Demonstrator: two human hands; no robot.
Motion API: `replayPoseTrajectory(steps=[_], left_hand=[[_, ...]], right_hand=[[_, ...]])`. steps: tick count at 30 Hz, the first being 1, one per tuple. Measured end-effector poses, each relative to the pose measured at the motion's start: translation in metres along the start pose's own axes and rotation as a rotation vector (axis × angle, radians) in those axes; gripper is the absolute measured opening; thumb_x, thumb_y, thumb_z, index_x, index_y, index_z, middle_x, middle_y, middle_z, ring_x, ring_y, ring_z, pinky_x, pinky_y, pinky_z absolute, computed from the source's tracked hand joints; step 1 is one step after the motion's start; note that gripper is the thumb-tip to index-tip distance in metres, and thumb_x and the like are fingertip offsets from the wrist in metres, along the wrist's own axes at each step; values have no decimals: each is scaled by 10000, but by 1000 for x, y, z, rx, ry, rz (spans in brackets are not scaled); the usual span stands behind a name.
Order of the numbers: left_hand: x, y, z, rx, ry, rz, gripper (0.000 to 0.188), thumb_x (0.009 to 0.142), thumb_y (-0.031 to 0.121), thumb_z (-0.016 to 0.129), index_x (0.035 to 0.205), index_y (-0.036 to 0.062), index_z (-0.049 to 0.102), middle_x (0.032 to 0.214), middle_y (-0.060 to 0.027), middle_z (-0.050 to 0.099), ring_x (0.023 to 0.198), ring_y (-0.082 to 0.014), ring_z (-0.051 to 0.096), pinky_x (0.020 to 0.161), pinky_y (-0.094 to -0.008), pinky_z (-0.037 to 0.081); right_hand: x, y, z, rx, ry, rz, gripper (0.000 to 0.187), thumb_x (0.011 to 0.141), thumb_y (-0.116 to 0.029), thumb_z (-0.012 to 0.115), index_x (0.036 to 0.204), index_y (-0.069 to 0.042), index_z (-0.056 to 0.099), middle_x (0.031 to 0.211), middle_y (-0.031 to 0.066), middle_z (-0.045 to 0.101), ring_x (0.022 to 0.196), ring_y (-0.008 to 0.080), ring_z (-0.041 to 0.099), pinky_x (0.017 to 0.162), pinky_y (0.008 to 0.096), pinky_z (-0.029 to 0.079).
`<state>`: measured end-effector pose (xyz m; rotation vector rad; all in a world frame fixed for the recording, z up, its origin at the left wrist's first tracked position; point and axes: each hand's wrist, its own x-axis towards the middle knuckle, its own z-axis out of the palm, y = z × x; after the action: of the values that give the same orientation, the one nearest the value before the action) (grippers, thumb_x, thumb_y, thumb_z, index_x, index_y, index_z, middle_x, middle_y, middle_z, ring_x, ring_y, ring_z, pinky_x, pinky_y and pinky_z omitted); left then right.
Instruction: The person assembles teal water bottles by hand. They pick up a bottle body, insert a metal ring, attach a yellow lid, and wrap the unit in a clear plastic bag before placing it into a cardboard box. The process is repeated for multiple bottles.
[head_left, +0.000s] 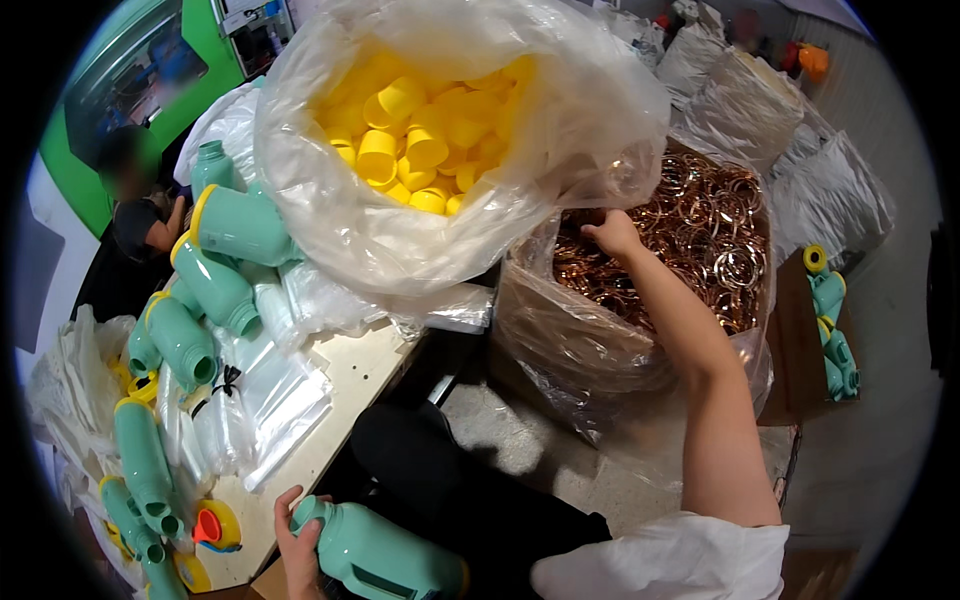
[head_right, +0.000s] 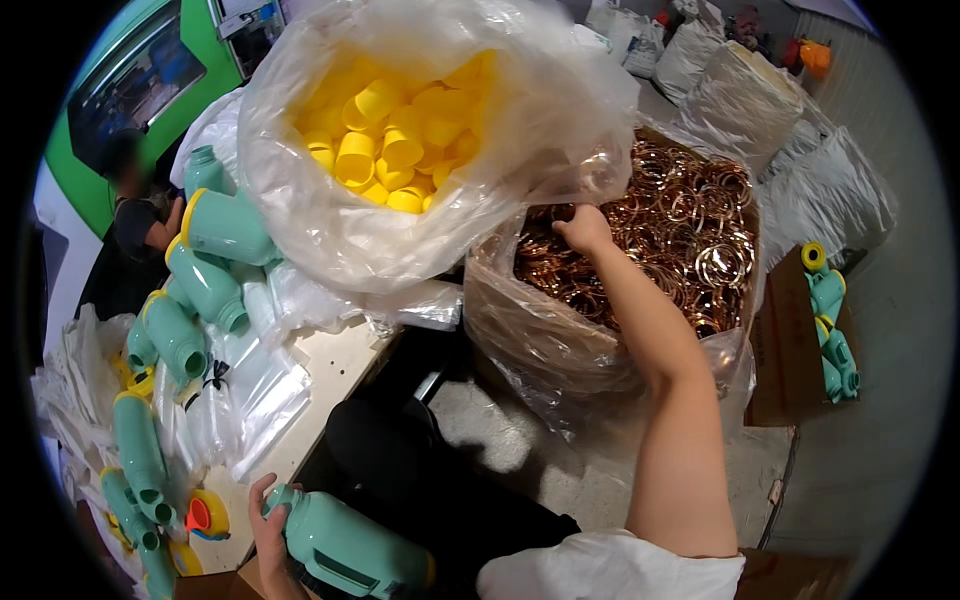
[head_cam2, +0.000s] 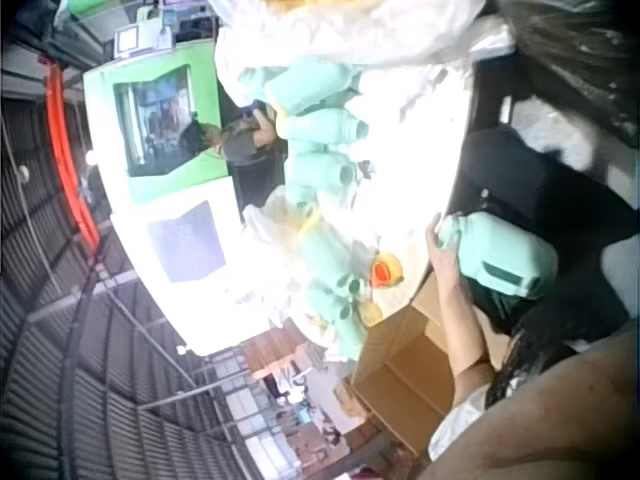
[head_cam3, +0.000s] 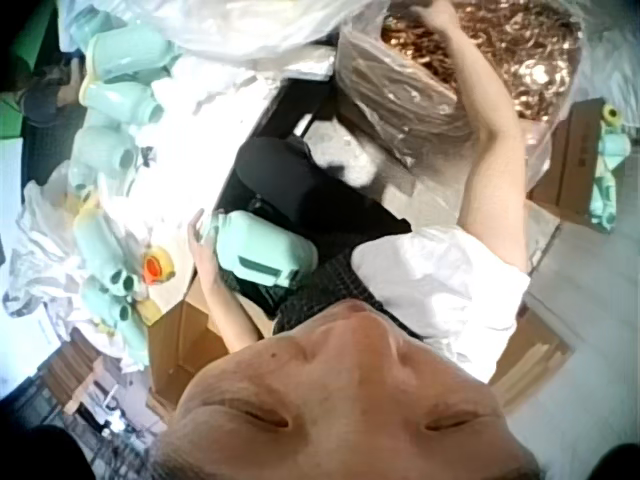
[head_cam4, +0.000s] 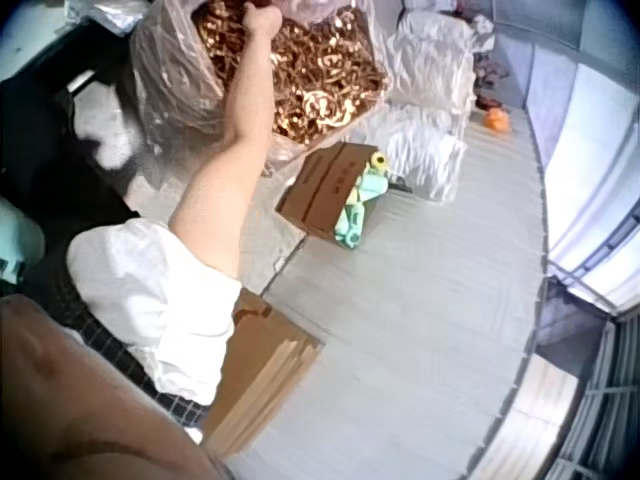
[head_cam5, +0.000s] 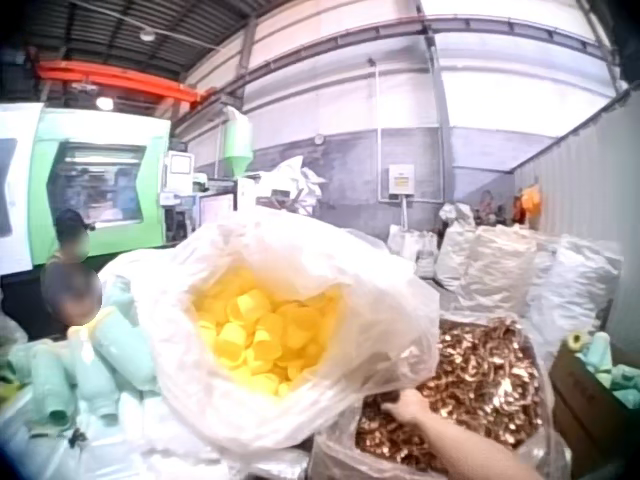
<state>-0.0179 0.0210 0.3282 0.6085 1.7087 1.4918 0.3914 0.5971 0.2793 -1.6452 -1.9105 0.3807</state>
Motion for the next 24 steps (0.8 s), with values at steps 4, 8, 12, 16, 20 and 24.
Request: replayPoseTrajectory(steps=[4,8,12,16,20,24], left_hand=[[-10,5,-3,-22,79,37,648,796,223,728,1344,28,442,1124,-207,667,1026,-265,640,942,-367,505],[-12,-15,-17,-87,98,9,571,853,203,684,1344,24,454,1191,-195,644,1099,-271,618,1000,-382,475],[-4,-38,-22,-166,2,68,506,991,311,522,1393,10,460,1276,-125,594,1178,-207,557,1044,-345,421],[-2,-34,-13,-231,-37,156,741,1026,551,395,1533,35,234,1374,-183,524,1224,-241,540,1066,-366,408],[-19,-22,-21,-121,62,268,631,1042,361,401,1553,46,208,1461,-207,439,1345,-257,433,1124,-380,340],[-37,-40,-27,-210,39,207,729,968,480,505,1504,34,293,1493,-206,418,1365,-267,430,1138,-382,340]], right_hand=[[7,-21,21,236,-96,36,120,821,-103,758,844,15,745,720,47,692,647,122,605,621,292,492],[-52,-107,-45,423,-186,-193,126,884,-87,672,804,10,658,671,5,621,601,75,540,549,264,449],[-171,-209,-45,344,177,-509,32,890,-16,686,901,-6,658,742,32,635,646,104,572,625,243,478],[-285,-308,36,717,-356,-997,159,762,38,710,871,-67,663,834,75,653,766,256,665,666,330,528],[-379,-351,86,991,-764,-1219,179,746,38,736,878,-50,652,915,72,600,817,203,605,687,324,496],[-420,-337,102,1210,-976,-701,231,717,50,763,896,-60,668,935,89,559,879,228,563,771,312,464]])
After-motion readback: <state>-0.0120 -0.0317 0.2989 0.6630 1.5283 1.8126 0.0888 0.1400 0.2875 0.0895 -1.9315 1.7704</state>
